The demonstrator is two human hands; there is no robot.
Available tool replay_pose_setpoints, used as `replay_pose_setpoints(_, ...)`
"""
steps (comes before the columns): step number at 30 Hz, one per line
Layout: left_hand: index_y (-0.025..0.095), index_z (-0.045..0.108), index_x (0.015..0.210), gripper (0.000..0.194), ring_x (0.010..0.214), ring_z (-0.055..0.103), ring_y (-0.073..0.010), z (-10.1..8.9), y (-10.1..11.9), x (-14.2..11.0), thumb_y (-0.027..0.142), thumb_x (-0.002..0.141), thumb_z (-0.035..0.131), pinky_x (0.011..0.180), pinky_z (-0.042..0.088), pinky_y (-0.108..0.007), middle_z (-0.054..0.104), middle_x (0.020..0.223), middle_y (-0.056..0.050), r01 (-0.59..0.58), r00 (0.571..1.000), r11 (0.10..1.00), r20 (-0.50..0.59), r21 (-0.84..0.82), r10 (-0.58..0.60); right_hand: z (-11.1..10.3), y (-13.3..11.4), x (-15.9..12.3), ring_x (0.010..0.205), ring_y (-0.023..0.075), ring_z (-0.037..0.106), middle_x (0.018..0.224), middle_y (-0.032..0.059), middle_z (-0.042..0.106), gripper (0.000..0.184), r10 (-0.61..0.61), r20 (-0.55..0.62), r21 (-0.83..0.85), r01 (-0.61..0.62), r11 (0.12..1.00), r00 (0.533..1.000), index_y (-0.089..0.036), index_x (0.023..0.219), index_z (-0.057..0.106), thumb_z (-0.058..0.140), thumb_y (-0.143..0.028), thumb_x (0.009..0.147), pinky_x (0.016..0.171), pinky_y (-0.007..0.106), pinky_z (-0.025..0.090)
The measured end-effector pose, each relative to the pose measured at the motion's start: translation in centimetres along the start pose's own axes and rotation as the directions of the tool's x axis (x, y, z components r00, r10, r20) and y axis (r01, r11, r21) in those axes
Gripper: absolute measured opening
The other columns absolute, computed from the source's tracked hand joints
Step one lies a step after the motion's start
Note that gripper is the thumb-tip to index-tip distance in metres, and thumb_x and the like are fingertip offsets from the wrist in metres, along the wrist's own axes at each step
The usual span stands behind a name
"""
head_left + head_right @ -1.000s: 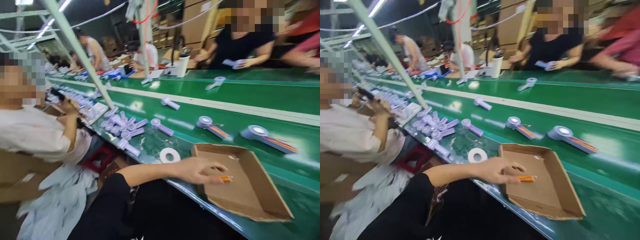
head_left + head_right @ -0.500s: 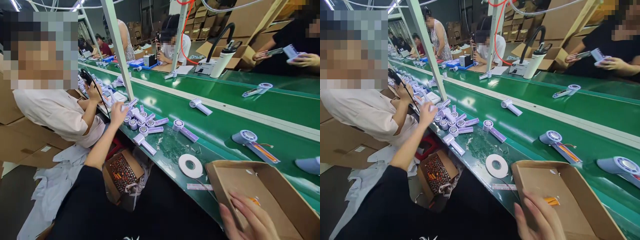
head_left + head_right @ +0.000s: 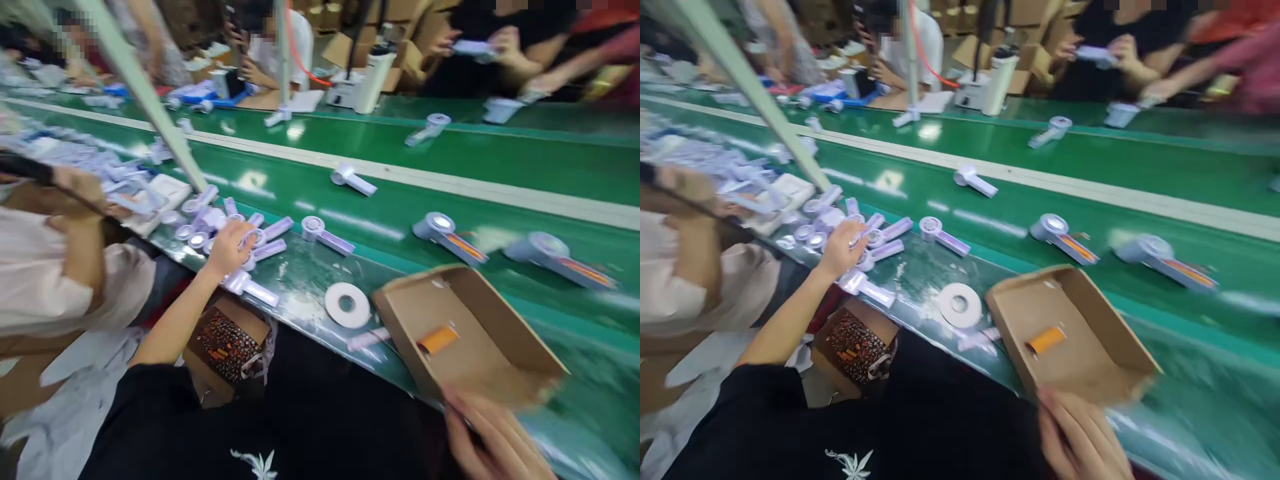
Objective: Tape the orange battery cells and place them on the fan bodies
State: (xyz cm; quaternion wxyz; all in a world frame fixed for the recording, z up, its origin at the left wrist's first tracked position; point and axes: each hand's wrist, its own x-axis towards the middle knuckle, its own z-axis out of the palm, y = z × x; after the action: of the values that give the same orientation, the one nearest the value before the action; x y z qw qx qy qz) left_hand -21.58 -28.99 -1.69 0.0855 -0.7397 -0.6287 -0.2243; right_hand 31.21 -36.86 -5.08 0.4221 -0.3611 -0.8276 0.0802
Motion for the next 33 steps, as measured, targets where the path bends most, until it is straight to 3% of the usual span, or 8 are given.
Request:
replay_pose_setpoints(3, 0.022, 0.061, 0.14, 0.04, 0.125, 0.063, -0.0218, 4.4, 12.1, -0.6, 0.045, 0.107, 0.056, 0.109, 0.05, -0.04, 0.071, 0.133, -0.006, -0.42, 0.873, 0.889, 0.185, -0.185, 0.451, 1.0, -1.3, 2.2, 0.082, 0.0263, 0.081, 0.101, 0.0085, 0.083, 0.053, -0.109, 0.022, -0.044, 0.11, 0.993, 0.994, -0.029, 0.135, 0.07, 0.069, -0.001, 0.09, 0.068, 0.04, 0.066)
replay_pose_setpoints(7, 0.013, 0.06, 0.141, 0.041, 0.132, 0.06, -0.0294, 7.2, 20.2, -1.8, 0.034, 0.106, 0.059, 0.111, 0.049, -0.045, 0.066, 0.142, -0.015, -0.51, 0.784, 0.852, 0.342, -0.12, 0.517, 1.5, -2.1, 3.5, 0.086, 0.0222, 0.08, 0.105, 0.0091, 0.083, 0.035, -0.089, 0.072, -0.027, 0.091, 0.995, 0.993, -0.023, 0.123, 0.07, 0.066, -0.004, 0.095, 0.075, 0.035, 0.065)
replay_pose_setpoints(16, 0.017, 0.068, 0.126, 0.034, 0.132, 0.056, -0.0373, 4.5, 18.8, -3.8, 0.035, 0.097, 0.073, 0.108, 0.055, -0.052, 0.07, 0.126, -0.015, -0.406, 0.871, 0.912, 0.277, -0.054, 0.404, 3.8, -4.2, 4.7, 0.062, 0.0215, 0.074, 0.08, 0.0053, 0.081, 0.045, 0.435, 0.36, -0.226, -0.376, 0.899, 0.825, -0.016, 0.137, 0.064, 0.06, -0.046, 0.104, 0.055, 0.029, 0.05)
replay_pose_setpoints(20, 0.018, 0.064, 0.132, 0.031, 0.131, 0.059, -0.0338, 1.3, 19.8, -5.6, 0.026, 0.102, 0.064, 0.119, 0.046, -0.061, 0.07, 0.128, -0.013, -0.388, 0.918, 0.919, 0.066, -0.065, 0.392, 4.2, -6.5, 4.7, 0.065, 0.0216, 0.075, 0.075, 0.0068, 0.079, 0.035, 0.243, 0.585, -0.164, -0.18, 0.97, 0.774, -0.019, 0.095, 0.076, 0.048, -0.033, 0.11, 0.057, 0.029, 0.043)
replay_pose_setpoints(23, 0.018, 0.062, 0.13, 0.03, 0.126, 0.061, -0.0315, 0.4, 19.2, -6.5, 0.014, 0.1, 0.061, 0.121, 0.043, -0.065, 0.071, 0.123, -0.012, -0.363, 0.932, 0.931, -0.041, -0.038, 0.361, 2.5, -7.4, 3.6, 0.062, 0.0193, 0.073, 0.071, 0.0024, 0.077, 0.032, -0.027, 0.778, 0.059, -0.03, 0.998, 0.628, -0.022, 0.084, 0.076, 0.056, -0.033, 0.107, 0.056, 0.028, 0.041)
replay_pose_setpoints(25, 0.019, 0.064, 0.125, 0.028, 0.126, 0.059, -0.0327, 0.5, 18.9, -6.8, 0.014, 0.098, 0.063, 0.114, 0.049, -0.062, 0.071, 0.119, -0.011, -0.322, 0.945, 0.946, -0.071, -0.035, 0.319, 0.6, -5.8, 3.8, 0.061, 0.0205, 0.073, 0.07, 0.0022, 0.078, 0.025, -0.022, 0.82, 0.045, -0.026, 0.999, 0.572, -0.023, 0.094, 0.08, 0.065, -0.042, 0.102, 0.056, 0.028, 0.043)
replay_pose_setpoints(29, 0.02, 0.07, 0.116, 0.023, 0.122, 0.056, -0.0329, 1.3, 20.7, -6.9, 0.013, 0.095, 0.067, 0.108, 0.053, -0.057, 0.072, 0.114, -0.01, -0.349, 0.937, 0.932, -0.044, -0.097, 0.346, -2.1, 2.5, 7.2, 0.096, 0.0281, 0.078, 0.109, 0.0126, 0.083, 0.036, 0.176, 0.651, -0.232, -0.027, 0.972, 0.738, -0.022, 0.132, 0.075, 0.066, -0.037, 0.101, 0.08, 0.034, 0.057)
replay_pose_setpoints(33, 0.021, 0.075, 0.116, 0.027, 0.125, 0.052, -0.0329, 2.1, 23.4, -6.1, 0.011, 0.093, 0.068, 0.105, 0.056, -0.051, 0.073, 0.113, -0.009, -0.421, 0.906, 0.898, -0.019, -0.129, 0.422, -1.3, 9.1, 10.5, 0.125, 0.0326, 0.07, 0.131, 0.0096, 0.078, 0.023, 0.086, 0.74, -0.14, 0.028, 0.99, 0.668, -0.024, 0.106, 0.082, 0.075, -0.016, 0.085, 0.103, 0.042, 0.056)
